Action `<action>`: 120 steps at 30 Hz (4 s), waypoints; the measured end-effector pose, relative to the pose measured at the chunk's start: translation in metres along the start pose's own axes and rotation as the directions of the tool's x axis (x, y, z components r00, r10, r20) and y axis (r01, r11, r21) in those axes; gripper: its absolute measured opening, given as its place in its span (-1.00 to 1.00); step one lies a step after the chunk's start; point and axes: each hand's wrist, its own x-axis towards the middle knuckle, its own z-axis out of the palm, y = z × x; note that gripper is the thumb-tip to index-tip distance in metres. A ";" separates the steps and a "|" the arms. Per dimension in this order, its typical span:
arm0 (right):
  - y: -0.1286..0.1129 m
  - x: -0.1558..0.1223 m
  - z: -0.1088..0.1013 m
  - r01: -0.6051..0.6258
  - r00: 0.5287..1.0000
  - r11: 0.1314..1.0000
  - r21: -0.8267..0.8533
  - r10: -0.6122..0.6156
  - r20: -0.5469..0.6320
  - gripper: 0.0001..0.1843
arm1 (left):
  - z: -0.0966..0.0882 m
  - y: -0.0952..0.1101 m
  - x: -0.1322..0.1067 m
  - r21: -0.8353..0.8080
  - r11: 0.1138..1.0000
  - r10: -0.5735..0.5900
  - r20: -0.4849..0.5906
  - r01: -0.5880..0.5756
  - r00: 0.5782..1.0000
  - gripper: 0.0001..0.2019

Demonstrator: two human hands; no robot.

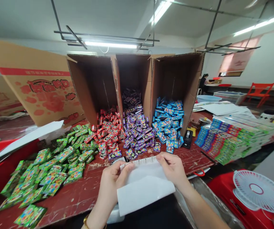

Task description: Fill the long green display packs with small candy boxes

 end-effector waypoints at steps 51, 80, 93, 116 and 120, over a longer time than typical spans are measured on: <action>0.192 -0.034 -0.039 -0.203 0.978 0.729 -0.654 0.178 -0.105 -0.59 | 0.113 -0.126 0.067 0.553 0.783 -0.007 0.464 -0.284 0.886 -0.86; 0.152 -0.056 0.007 -0.206 0.961 0.928 -0.310 0.252 0.114 -0.72 | 0.114 -0.098 0.081 0.728 0.605 -0.336 0.601 -0.322 0.725 -0.64; 0.197 0.027 -0.024 -0.393 0.827 0.899 -0.195 0.438 0.353 -0.81 | 0.125 -0.096 0.093 0.810 0.516 -0.494 0.546 -0.277 0.677 -0.66; 0.167 -0.002 -0.032 -0.444 0.873 0.818 0.366 0.487 -0.030 -0.18 | 0.125 -0.102 0.088 0.662 0.749 -0.416 0.477 -0.006 0.774 -0.32; 0.122 -0.038 0.004 -0.349 0.932 0.882 0.317 0.363 0.017 -0.14 | 0.070 -0.107 0.054 0.506 0.855 -0.292 0.284 0.116 0.913 -0.43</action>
